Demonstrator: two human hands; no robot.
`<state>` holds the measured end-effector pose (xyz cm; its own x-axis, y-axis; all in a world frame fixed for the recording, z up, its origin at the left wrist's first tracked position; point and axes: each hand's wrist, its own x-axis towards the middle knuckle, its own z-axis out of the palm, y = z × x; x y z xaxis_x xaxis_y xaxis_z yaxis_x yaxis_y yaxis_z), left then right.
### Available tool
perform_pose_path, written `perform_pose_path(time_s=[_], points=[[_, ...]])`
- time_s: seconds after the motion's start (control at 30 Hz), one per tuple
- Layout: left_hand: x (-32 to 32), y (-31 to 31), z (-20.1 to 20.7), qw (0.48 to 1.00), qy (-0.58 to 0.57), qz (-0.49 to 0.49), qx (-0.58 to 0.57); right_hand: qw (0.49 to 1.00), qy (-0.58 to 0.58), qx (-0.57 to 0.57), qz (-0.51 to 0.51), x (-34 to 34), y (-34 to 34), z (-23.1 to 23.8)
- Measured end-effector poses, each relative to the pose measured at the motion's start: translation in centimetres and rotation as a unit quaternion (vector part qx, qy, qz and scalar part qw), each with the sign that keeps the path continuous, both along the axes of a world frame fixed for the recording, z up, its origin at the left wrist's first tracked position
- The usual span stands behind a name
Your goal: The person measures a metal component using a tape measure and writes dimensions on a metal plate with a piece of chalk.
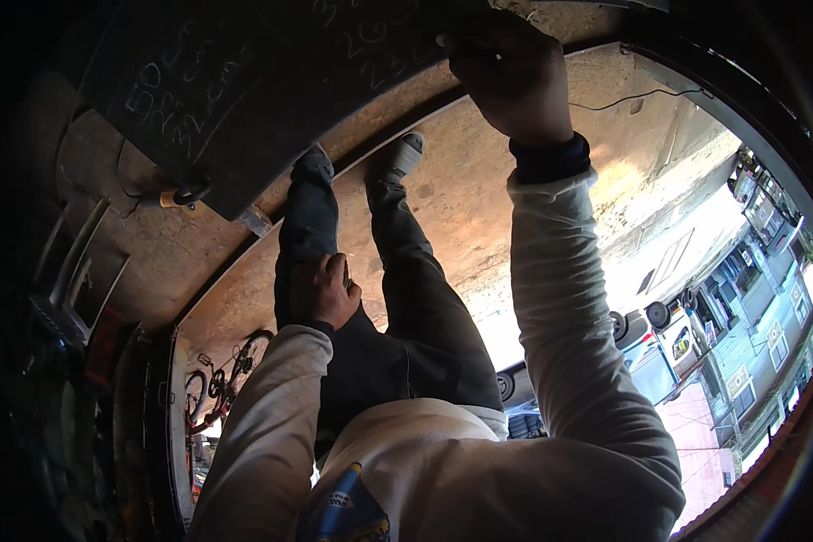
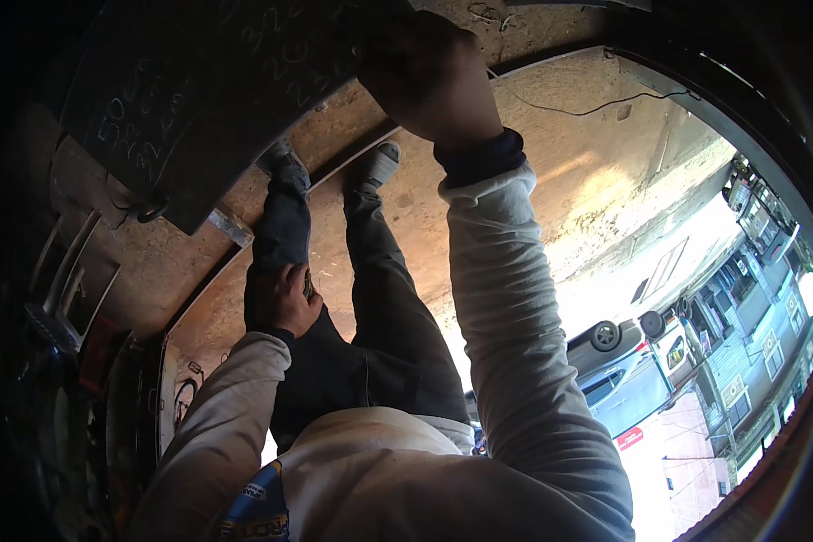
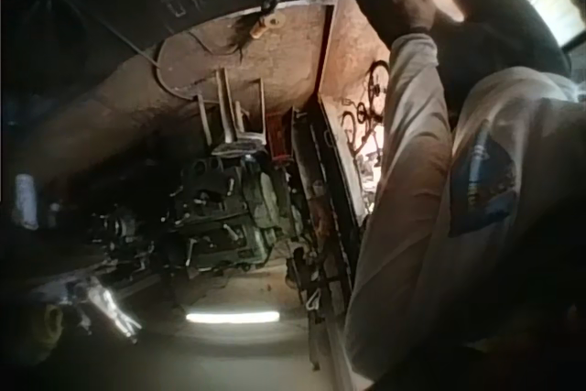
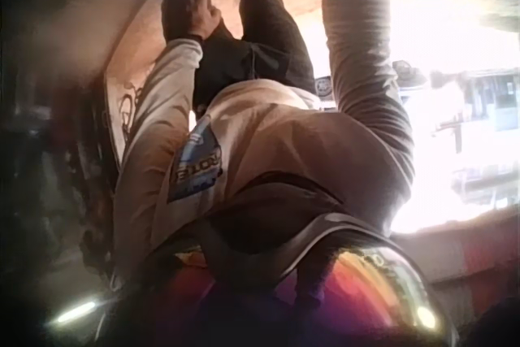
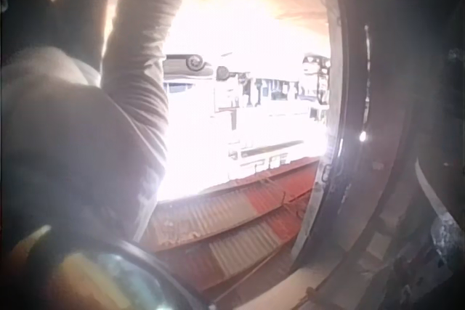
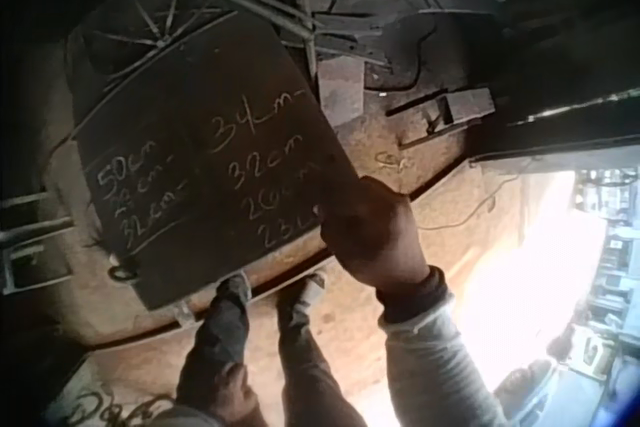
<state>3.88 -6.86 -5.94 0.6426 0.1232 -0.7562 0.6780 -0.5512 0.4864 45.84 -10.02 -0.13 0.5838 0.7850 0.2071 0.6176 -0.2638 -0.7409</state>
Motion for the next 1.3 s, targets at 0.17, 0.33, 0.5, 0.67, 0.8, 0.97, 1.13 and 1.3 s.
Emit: perform_pose_path(time_s=[0.17,0.33,0.5,0.67,0.8,0.97,1.13,1.3], points=[[0.5,0.0,0.0,0.999,0.028,0.001,-0.017,1.000,0.005,-0.019,0.015,0.4,0.6,0.5],[0.6,0.0,0.0,0.991,-0.108,0.001,0.082,0.999,-0.024,-0.001,0.038,0.8,0.8,0.6],[1.0,0.3,0.2,0.993,-0.092,-0.010,0.074,0.999,-0.024,0.010,0.047,0.8,0.9,0.1],[0.0,-0.3,-0.3,0.994,-0.073,-0.006,0.078,0.998,-0.026,-0.013,0.055,0.8,0.9,0.3],[-0.2,-0.5,-0.4,0.998,-0.047,0.017,0.039,0.999,-0.027,-0.006,0.041,0.5,1.0,0.2],[0.3,-0.2,0.0,0.999,-0.003,0.051,-0.007,0.998,-0.022,-0.018,0.054,0.4,0.4,-0.3],[0.8,0.2,0.0,0.993,-0.093,0.008,0.071,0.997,-0.012,-0.035,0.074,0.3,0.3,-0.2],[1.6,0.7,0.6,0.995,-0.076,-0.010,0.062,0.997,-0.064,-0.029,0.024,0.6,0.7,-0.1]])
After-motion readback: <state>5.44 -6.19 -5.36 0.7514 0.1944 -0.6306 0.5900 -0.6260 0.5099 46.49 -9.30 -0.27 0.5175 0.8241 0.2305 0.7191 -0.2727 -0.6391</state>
